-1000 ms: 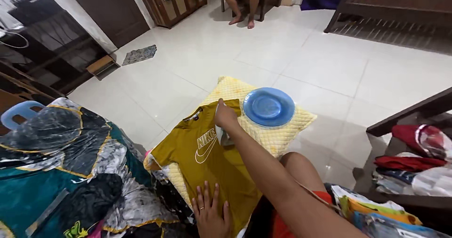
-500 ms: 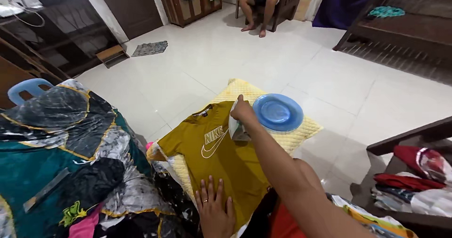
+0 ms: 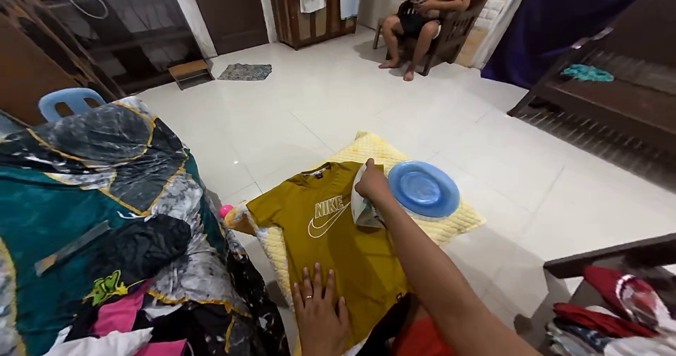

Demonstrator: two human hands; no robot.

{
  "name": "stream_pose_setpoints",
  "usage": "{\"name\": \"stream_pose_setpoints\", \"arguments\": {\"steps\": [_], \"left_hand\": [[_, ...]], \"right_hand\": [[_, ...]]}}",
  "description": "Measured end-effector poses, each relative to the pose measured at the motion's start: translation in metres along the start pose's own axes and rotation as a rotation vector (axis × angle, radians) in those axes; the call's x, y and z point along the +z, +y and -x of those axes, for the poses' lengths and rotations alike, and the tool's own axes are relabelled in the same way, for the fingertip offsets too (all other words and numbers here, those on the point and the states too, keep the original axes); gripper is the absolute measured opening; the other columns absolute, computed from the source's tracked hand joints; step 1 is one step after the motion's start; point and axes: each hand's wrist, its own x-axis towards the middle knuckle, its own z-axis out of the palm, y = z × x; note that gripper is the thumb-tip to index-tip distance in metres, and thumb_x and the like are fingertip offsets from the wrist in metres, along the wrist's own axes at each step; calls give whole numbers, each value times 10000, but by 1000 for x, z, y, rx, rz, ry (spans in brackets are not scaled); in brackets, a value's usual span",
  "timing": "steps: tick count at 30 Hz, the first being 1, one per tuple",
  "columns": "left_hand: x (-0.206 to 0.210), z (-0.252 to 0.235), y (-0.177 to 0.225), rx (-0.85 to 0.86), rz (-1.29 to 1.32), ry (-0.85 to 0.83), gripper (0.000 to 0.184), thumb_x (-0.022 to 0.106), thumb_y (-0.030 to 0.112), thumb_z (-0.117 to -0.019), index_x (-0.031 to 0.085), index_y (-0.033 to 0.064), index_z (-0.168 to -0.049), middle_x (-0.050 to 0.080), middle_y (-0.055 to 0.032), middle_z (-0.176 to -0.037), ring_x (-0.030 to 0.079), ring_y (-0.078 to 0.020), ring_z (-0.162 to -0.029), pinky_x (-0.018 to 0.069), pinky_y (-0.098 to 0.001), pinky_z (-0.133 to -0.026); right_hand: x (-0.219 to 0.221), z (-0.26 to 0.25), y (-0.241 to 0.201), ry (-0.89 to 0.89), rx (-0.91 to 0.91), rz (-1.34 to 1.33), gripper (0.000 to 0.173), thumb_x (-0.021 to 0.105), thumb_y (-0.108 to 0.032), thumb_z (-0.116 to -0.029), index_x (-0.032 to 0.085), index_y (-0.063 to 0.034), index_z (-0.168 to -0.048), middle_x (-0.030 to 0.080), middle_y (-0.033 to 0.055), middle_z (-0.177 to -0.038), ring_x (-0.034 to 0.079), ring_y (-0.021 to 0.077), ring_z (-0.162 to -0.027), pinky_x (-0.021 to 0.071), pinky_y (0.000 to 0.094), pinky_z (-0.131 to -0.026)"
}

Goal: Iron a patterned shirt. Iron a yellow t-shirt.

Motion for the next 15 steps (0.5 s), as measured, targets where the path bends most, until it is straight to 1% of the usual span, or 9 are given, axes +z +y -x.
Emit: {"name": "stream_pose_setpoints", "arguments": {"steps": [2, 3, 5, 7, 9, 12, 13, 15], "left_hand": [[-5, -2, 0, -6, -4, -50, 596, 431, 521, -990, 517, 286, -1531, 330, -82, -1676, 255, -405, -1550, 161, -677, -1219], [-7, -3, 0, -11, -4, -79, 600, 420, 524, -997, 499, 288, -1543, 315, -78, -1683, 239, -403, -1556, 149, -677, -1222], [-11, -5, 0, -24, 0, -147, 612, 405, 530, -1008, 458, 289, -1568, 263, -65, -1704, 191, -391, -1572, 121, -671, -1231], [-14, -5, 0, -28, -4, -194, 622, 408, 526, -1013, 429, 283, -1585, 229, -60, -1715, 169, -379, -1580, 112, -661, -1238], [-21, -2, -1, -22, -3, -237, 642, 422, 519, -1016, 407, 247, -1597, 217, -76, -1717, 164, -379, -1581, 116, -656, -1242], [-40, 7, 0, -40, -9, -402, 700, 438, 519, -1027, 311, 198, -1636, 137, -73, -1735, 92, -373, -1594, 80, -682, -1233], [-47, 11, 1, -50, -22, -463, 719, 440, 528, -1031, 278, 190, -1645, 112, -71, -1739, 76, -375, -1595, 97, -699, -1220], [-60, 15, 2, -60, -67, -587, 771, 478, 542, -1027, 225, 176, -1657, 77, -90, -1742, 75, -407, -1588, 180, -721, -1188]], "right_hand": [[2, 18, 6, -22, -14, 6, 920, 757, -160, -768, 290, -82, -1556, 670, 259, -1199, 679, 434, -1106, 558, 628, -881], [5, 28, 11, -23, -20, -1, 936, 760, -151, -756, 289, -95, -1562, 671, 258, -1196, 682, 437, -1096, 562, 633, -872], [10, 50, 20, -29, -25, -10, 959, 756, -138, -738, 286, -132, -1574, 677, 249, -1166, 692, 435, -1054, 573, 630, -834], [13, 74, 29, -65, -30, -7, 966, 745, -121, -742, 274, -158, -1585, 688, 238, -1132, 702, 429, -1016, 576, 629, -810], [13, 98, 37, -108, -33, 14, 982, 737, -103, -739, 260, -177, -1595, 691, 235, -1111, 705, 429, -989, 576, 632, -792], [14, 131, 52, -151, -40, 41, 944, 718, -100, -755, 282, -210, -1585, 698, 224, -1066, 714, 419, -937, 584, 616, -764], [14, 142, 57, -165, -40, 42, 923, 710, -107, -776, 285, -219, -1587, 700, 224, -1057, 715, 419, -931, 586, 614, -765], [16, 158, 66, -183, -48, 39, 864, 694, -147, -843, 285, -226, -1600, 710, 214, -1050, 720, 411, -928, 588, 609, -785]]}}
